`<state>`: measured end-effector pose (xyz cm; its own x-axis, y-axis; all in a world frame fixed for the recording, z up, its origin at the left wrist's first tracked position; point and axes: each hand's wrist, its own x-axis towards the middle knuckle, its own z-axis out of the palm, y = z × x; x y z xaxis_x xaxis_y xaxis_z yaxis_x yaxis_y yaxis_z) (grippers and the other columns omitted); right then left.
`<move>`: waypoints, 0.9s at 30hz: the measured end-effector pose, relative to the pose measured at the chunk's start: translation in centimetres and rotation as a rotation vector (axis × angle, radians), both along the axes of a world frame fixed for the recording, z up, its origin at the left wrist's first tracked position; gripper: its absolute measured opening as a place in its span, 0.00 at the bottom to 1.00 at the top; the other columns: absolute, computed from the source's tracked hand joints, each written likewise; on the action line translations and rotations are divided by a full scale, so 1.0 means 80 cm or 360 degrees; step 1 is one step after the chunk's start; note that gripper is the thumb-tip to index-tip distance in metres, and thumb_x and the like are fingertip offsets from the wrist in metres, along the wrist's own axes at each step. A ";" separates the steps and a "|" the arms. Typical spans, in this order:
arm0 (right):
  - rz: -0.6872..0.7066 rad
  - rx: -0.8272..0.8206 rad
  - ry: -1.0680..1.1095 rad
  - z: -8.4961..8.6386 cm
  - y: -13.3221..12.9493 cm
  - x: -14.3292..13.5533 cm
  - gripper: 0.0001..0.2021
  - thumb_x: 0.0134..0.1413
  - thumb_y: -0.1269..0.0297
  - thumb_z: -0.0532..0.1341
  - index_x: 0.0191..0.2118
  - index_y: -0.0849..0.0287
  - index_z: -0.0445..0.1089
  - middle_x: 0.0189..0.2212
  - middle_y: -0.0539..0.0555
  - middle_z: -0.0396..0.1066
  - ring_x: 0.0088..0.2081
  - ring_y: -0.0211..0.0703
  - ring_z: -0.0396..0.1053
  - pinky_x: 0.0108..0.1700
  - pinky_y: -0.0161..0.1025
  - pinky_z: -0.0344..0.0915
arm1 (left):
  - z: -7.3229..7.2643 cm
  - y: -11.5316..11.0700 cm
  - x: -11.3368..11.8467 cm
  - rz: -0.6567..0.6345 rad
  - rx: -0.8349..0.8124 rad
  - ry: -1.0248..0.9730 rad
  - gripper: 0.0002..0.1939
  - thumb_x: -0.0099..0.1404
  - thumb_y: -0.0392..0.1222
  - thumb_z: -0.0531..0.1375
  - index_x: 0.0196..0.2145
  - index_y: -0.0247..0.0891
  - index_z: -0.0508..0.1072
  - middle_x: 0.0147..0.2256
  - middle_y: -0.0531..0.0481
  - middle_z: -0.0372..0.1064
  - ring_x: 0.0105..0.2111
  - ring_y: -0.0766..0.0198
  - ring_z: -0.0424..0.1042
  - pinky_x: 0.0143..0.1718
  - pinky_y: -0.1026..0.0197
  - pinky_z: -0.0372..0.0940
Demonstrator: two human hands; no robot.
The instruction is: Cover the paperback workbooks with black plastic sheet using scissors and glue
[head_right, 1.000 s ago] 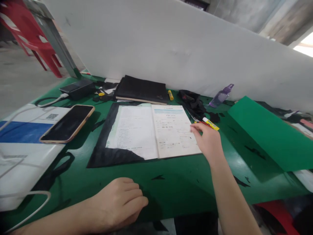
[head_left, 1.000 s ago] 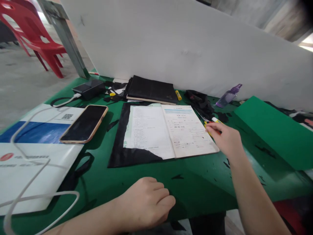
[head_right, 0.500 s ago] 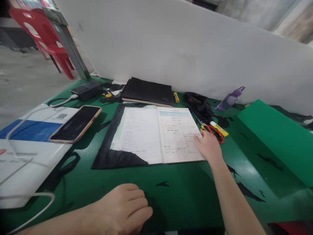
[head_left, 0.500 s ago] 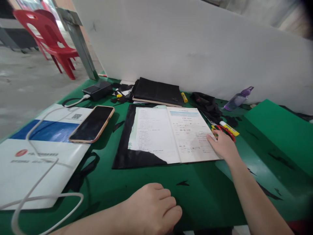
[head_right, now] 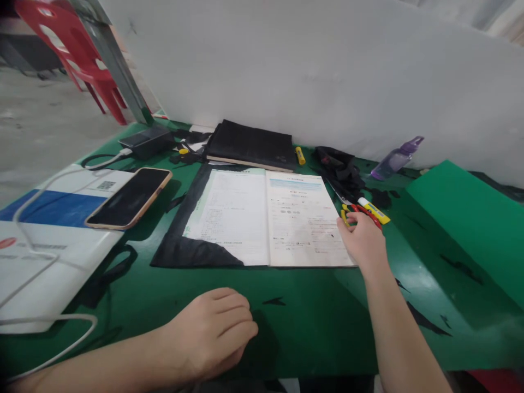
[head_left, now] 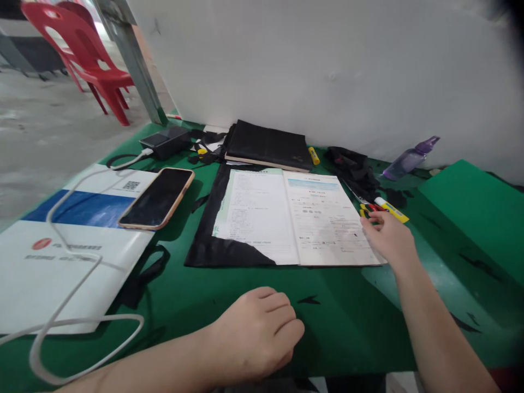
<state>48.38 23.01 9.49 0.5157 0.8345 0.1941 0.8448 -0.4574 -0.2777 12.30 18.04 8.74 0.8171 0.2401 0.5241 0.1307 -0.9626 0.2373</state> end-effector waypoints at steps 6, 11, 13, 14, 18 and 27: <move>-0.0035 -0.0103 -0.0096 -0.001 0.001 0.005 0.22 0.52 0.46 0.55 0.45 0.57 0.69 0.44 0.62 0.74 0.43 0.58 0.71 0.42 0.52 0.64 | -0.007 0.011 0.002 0.0453 -0.0057 0.0108 0.16 0.69 0.37 0.51 0.53 0.32 0.66 0.54 0.43 0.69 0.56 0.56 0.65 0.58 0.51 0.62; -0.0029 0.0139 0.0405 -0.005 0.003 0.017 0.24 0.47 0.47 0.61 0.47 0.58 0.69 0.47 0.60 0.73 0.39 0.53 0.72 0.46 0.52 0.64 | -0.016 0.021 0.001 0.0551 -0.0111 0.0426 0.27 0.71 0.49 0.50 0.62 0.33 0.57 0.64 0.43 0.55 0.64 0.54 0.55 0.63 0.48 0.56; -0.0041 0.0237 0.0702 -0.005 0.004 0.021 0.26 0.44 0.49 0.63 0.48 0.58 0.69 0.47 0.61 0.73 0.41 0.54 0.72 0.45 0.51 0.66 | -0.018 0.022 0.000 0.0549 -0.0157 0.0469 0.27 0.71 0.50 0.50 0.62 0.34 0.57 0.64 0.44 0.54 0.64 0.54 0.54 0.63 0.48 0.56; -0.0049 0.0260 0.0820 -0.004 0.004 0.022 0.26 0.44 0.49 0.63 0.48 0.58 0.69 0.46 0.61 0.74 0.41 0.54 0.73 0.42 0.50 0.68 | -0.019 0.022 0.000 0.0547 -0.0169 0.0478 0.26 0.71 0.50 0.50 0.62 0.34 0.58 0.65 0.44 0.53 0.65 0.54 0.53 0.63 0.48 0.55; -0.0069 0.0234 0.1147 0.005 0.005 0.020 0.23 0.47 0.48 0.61 0.46 0.58 0.70 0.38 0.60 0.77 0.36 0.54 0.75 0.32 0.47 0.71 | -0.020 0.022 -0.001 0.0540 -0.0163 0.0488 0.26 0.71 0.50 0.50 0.61 0.34 0.59 0.65 0.44 0.53 0.65 0.54 0.52 0.64 0.46 0.54; -0.0044 0.0008 0.1805 0.015 -0.001 0.013 0.13 0.49 0.59 0.61 0.39 0.60 0.73 0.33 0.62 0.78 0.37 0.57 0.76 0.36 0.50 0.73 | -0.020 0.024 0.000 0.0519 -0.0154 0.0515 0.25 0.72 0.50 0.48 0.60 0.34 0.60 0.64 0.43 0.54 0.65 0.54 0.52 0.65 0.45 0.51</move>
<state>49.46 22.95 10.71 0.4143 0.8206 -0.3937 0.0942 -0.4689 -0.8782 12.28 19.95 7.14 0.8086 0.5468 0.2173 0.5048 -0.8344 0.2213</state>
